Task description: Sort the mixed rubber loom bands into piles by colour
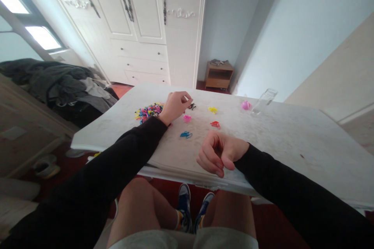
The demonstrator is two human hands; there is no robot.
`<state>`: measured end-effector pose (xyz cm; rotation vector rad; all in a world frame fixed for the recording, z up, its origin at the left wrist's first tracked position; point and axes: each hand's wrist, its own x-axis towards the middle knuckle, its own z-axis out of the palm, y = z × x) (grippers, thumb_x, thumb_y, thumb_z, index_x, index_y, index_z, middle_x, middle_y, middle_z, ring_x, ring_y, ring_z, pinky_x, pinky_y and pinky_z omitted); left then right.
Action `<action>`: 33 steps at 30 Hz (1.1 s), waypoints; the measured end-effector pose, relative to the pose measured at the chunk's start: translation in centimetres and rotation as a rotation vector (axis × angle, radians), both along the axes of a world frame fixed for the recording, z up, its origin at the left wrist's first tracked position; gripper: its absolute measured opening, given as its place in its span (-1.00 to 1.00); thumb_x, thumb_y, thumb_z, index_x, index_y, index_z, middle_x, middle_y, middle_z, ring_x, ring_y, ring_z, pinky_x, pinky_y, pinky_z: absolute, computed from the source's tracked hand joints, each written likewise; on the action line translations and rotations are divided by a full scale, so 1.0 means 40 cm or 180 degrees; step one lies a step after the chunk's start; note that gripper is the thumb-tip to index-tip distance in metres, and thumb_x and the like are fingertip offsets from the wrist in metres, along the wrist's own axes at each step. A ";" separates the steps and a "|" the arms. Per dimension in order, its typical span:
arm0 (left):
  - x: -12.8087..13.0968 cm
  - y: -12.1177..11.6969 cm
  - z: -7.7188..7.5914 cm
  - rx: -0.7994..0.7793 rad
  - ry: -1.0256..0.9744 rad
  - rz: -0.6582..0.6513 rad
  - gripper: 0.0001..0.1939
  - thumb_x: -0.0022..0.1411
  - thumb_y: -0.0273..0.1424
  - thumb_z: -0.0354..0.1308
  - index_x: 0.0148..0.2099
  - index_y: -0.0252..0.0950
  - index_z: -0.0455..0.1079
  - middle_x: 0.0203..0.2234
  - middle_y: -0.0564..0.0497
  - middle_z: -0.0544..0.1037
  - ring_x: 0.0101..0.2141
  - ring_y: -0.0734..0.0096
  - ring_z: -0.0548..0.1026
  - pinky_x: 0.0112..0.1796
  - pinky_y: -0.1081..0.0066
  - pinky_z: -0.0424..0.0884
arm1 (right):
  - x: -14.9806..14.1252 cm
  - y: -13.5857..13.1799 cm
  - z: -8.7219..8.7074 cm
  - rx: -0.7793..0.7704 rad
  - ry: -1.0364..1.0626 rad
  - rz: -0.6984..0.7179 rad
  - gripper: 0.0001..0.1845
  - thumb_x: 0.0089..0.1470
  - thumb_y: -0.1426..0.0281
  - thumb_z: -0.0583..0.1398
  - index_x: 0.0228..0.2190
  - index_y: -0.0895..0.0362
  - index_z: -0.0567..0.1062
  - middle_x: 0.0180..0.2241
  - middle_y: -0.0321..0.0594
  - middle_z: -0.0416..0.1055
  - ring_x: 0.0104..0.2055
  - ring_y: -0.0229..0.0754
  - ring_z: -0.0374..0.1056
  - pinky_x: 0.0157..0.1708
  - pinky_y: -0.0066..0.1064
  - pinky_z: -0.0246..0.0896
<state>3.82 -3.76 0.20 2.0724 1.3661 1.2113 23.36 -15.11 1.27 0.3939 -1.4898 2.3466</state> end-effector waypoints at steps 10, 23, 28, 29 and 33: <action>-0.006 0.014 -0.013 0.0037 -0.0076 -0.0049 -0.87 0.27 -0.38 0.25 -0.31 -0.33 0.54 -0.51 -0.02 0.67 -0.58 0.42 0.61 -0.49 0.52 0.41 | 0.013 -0.001 -0.004 0.0060 -0.0257 0.0045 -0.74 0.22 0.34 0.40 -0.43 0.20 0.54 -0.47 -0.23 0.51 -0.44 -0.31 0.39 -0.43 -0.48 0.25; -0.015 0.026 -0.012 -0.0013 0.0264 0.0039 -0.80 0.31 -0.39 0.18 -0.34 -0.32 0.58 -0.47 -0.02 0.69 -0.54 0.42 0.63 -0.41 0.49 0.44 | 0.011 -0.013 0.005 0.0318 -0.0574 0.0080 -0.62 0.39 0.32 0.23 -0.48 0.18 0.45 -0.53 -0.26 0.41 -0.44 -0.28 0.36 -0.36 -0.42 0.25; -0.028 0.023 0.006 0.0125 -0.0032 0.0171 -0.72 0.34 -0.33 0.14 -0.39 -0.31 0.53 -0.47 -0.04 0.69 -0.58 0.45 0.57 -0.47 0.48 0.39 | 0.020 0.004 0.000 0.0440 -0.0696 -0.0345 -0.60 0.38 0.24 0.24 -0.47 0.19 0.51 -0.49 -0.23 0.45 -0.43 -0.28 0.37 -0.37 -0.41 0.23; -0.036 0.023 0.013 0.0199 -0.0072 0.0239 -0.73 0.34 -0.33 0.14 -0.38 -0.31 0.52 -0.48 -0.04 0.68 -0.57 0.45 0.57 -0.47 0.48 0.40 | 0.024 0.011 0.000 0.0447 -0.0727 -0.0467 -0.61 0.38 0.22 0.25 -0.44 0.19 0.54 -0.47 -0.22 0.48 -0.41 -0.27 0.39 -0.37 -0.41 0.25; -0.081 0.024 0.045 0.0512 -0.0165 0.0754 -0.75 0.32 -0.33 0.13 -0.38 -0.30 0.51 -0.51 -0.02 0.64 -0.55 0.44 0.55 -0.43 0.46 0.41 | 0.045 0.041 0.006 0.0665 -0.0861 -0.0743 -0.75 0.28 0.27 0.37 -0.35 0.20 0.59 -0.39 -0.22 0.55 -0.35 -0.29 0.44 -0.35 -0.45 0.27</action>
